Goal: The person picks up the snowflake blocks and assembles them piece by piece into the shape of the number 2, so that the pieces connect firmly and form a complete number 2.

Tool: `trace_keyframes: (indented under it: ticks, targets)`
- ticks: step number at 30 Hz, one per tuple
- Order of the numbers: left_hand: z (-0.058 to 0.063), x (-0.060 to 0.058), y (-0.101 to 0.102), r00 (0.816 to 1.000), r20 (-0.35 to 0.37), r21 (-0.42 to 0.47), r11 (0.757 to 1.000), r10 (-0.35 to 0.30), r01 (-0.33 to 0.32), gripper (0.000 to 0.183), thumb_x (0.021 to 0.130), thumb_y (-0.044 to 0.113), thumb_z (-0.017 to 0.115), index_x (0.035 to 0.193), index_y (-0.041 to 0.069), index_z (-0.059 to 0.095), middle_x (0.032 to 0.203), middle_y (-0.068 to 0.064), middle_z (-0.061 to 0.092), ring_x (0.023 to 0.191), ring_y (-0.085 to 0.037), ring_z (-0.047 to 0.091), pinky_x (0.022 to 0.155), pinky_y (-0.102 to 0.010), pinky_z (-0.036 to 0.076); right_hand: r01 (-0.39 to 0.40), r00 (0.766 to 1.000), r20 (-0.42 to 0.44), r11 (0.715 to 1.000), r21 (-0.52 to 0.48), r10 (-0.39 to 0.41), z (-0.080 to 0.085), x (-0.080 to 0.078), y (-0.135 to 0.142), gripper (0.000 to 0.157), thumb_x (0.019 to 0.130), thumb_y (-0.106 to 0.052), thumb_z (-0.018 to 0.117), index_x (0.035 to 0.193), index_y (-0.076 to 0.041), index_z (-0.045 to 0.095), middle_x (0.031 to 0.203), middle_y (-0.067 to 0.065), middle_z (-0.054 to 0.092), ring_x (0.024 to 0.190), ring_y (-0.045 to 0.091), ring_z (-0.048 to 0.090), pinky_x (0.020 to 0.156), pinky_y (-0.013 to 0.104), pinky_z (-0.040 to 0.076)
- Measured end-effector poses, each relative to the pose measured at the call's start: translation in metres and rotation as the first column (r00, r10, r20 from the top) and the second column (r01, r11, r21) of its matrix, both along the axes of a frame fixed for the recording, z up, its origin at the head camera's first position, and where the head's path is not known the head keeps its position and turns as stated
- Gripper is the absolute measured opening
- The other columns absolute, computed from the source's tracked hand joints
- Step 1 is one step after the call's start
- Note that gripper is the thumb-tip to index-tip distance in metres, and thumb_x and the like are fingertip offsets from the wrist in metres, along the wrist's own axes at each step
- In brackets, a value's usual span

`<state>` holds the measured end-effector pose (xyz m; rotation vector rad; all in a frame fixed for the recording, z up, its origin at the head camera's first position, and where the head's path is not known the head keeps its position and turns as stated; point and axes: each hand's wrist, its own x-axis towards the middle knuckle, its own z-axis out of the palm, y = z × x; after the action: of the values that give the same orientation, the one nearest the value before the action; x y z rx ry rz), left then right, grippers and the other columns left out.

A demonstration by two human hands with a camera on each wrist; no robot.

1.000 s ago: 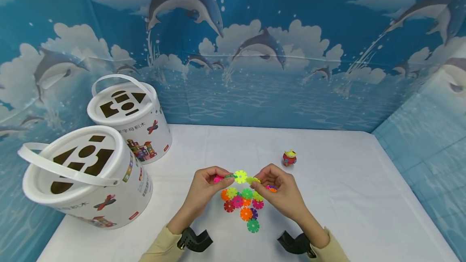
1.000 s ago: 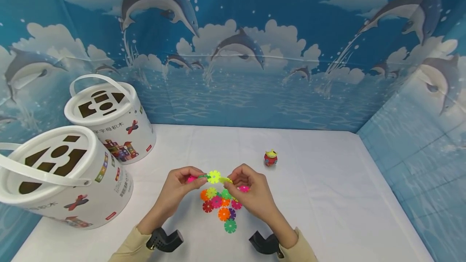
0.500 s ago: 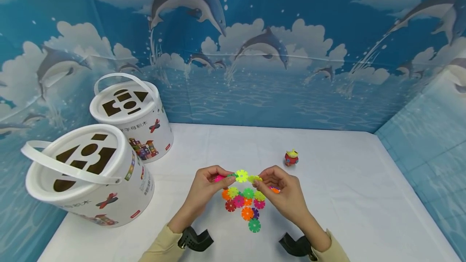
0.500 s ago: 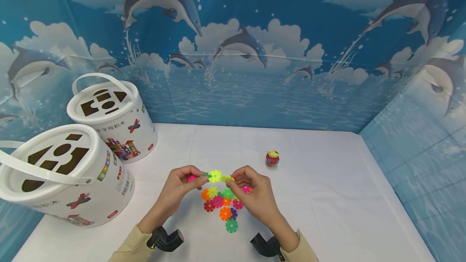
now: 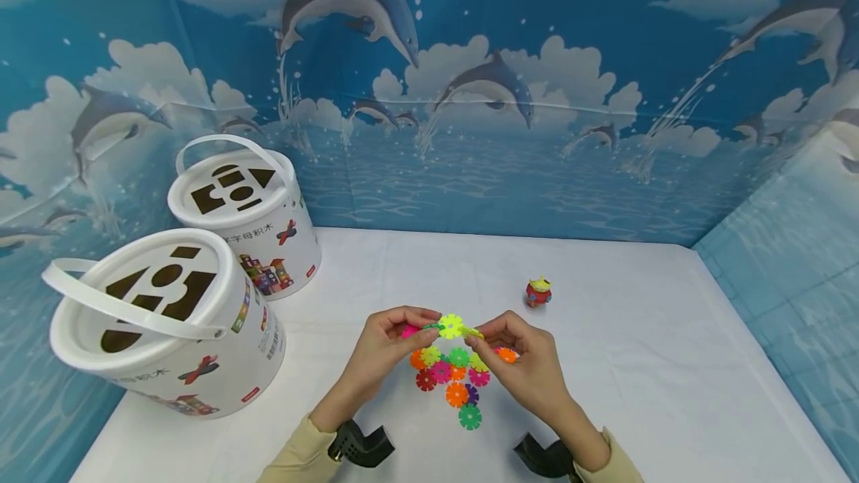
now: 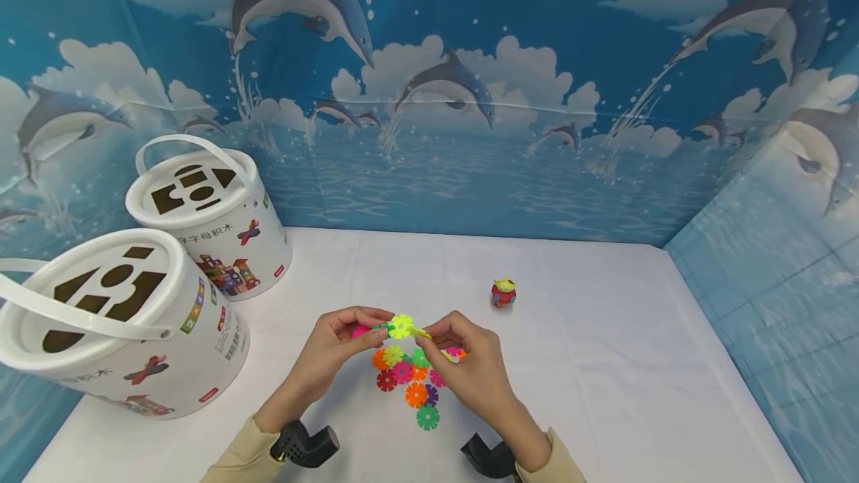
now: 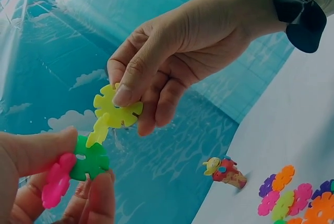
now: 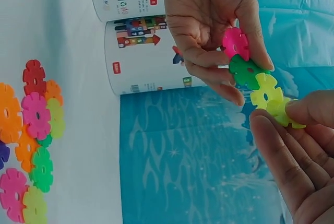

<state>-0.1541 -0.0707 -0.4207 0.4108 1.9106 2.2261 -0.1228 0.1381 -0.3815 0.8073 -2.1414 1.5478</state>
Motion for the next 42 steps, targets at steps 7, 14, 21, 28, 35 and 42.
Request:
trace_keyframes:
  ticks: [7, 14, 21, 28, 35, 42]
  targets:
    - [0.000, -0.002, 0.000, 0.999, 0.043, 0.012, 1.000, -0.028, 0.028, 0.021, 0.088, 0.007, 0.067, 0.098, -0.010, 0.062, 0.104, -0.016, 0.067, 0.090, -0.030, 0.066, 0.083, -0.036, 0.051, -0.026, 1.000, 0.007, 0.999, -0.029, 0.026, -0.004, -0.002, 0.000, 0.027, 0.070, 0.024, 0.069, 0.086, 0.006, 0.057, 0.081, 0.017, 0.068, 0.069, 0.019, 0.069, 0.059, 0.027, 0.054]
    - [0.002, -0.001, 0.000, 1.000, -0.009, -0.051, 0.999, -0.002, 0.001, 0.021, 0.088, 0.009, 0.068, 0.099, -0.009, 0.065, 0.093, -0.016, 0.069, 0.083, -0.028, 0.067, 0.083, -0.034, 0.051, -0.011, 1.000, -0.027, 0.999, -0.030, 0.010, -0.004, -0.002, -0.002, 0.025, 0.070, 0.023, 0.070, 0.086, 0.007, 0.060, 0.081, 0.017, 0.069, 0.068, 0.025, 0.069, 0.060, 0.027, 0.054]
    - [0.002, 0.002, 0.001, 0.998, -0.055, -0.046, 0.999, 0.003, -0.006, 0.015, 0.089, 0.003, 0.065, 0.096, -0.010, 0.064, 0.096, -0.018, 0.068, 0.081, -0.027, 0.068, 0.079, -0.035, 0.053, 0.001, 1.000, -0.019, 0.999, -0.051, -0.001, -0.022, -0.009, 0.002, 0.030, 0.067, 0.025, 0.070, 0.084, 0.001, 0.064, 0.084, 0.014, 0.070, 0.070, 0.020, 0.069, 0.061, 0.028, 0.054]
    - [0.002, 0.003, 0.002, 0.998, -0.069, -0.025, 1.000, 0.001, -0.003, 0.015, 0.088, 0.003, 0.066, 0.094, -0.011, 0.065, 0.098, -0.019, 0.068, 0.080, -0.024, 0.068, 0.078, -0.034, 0.053, 0.018, 0.998, -0.054, 1.000, -0.016, -0.019, -0.037, -0.013, 0.006, 0.026, 0.072, 0.015, 0.074, 0.087, -0.005, 0.066, 0.085, 0.007, 0.069, 0.074, 0.018, 0.068, 0.064, 0.026, 0.054]
    - [-0.001, 0.003, 0.004, 0.998, -0.068, -0.039, 0.999, 0.000, -0.003, 0.014, 0.088, 0.003, 0.066, 0.092, -0.011, 0.066, 0.098, -0.018, 0.068, 0.082, -0.029, 0.068, 0.078, -0.034, 0.053, -0.019, 0.995, -0.094, 1.000, -0.024, 0.017, -0.038, -0.015, 0.006, 0.027, 0.071, 0.018, 0.073, 0.086, -0.003, 0.066, 0.084, 0.010, 0.069, 0.075, 0.020, 0.068, 0.064, 0.025, 0.054]
    - [0.001, 0.003, 0.003, 0.998, -0.066, -0.049, 0.999, 0.001, -0.004, 0.015, 0.088, 0.003, 0.066, 0.091, -0.011, 0.066, 0.096, -0.018, 0.069, 0.077, -0.021, 0.068, 0.076, -0.035, 0.053, -0.049, 0.996, -0.072, 0.997, -0.051, 0.045, -0.027, -0.012, 0.003, 0.031, 0.065, 0.028, 0.070, 0.082, 0.002, 0.064, 0.079, 0.015, 0.067, 0.070, 0.022, 0.069, 0.061, 0.026, 0.054]
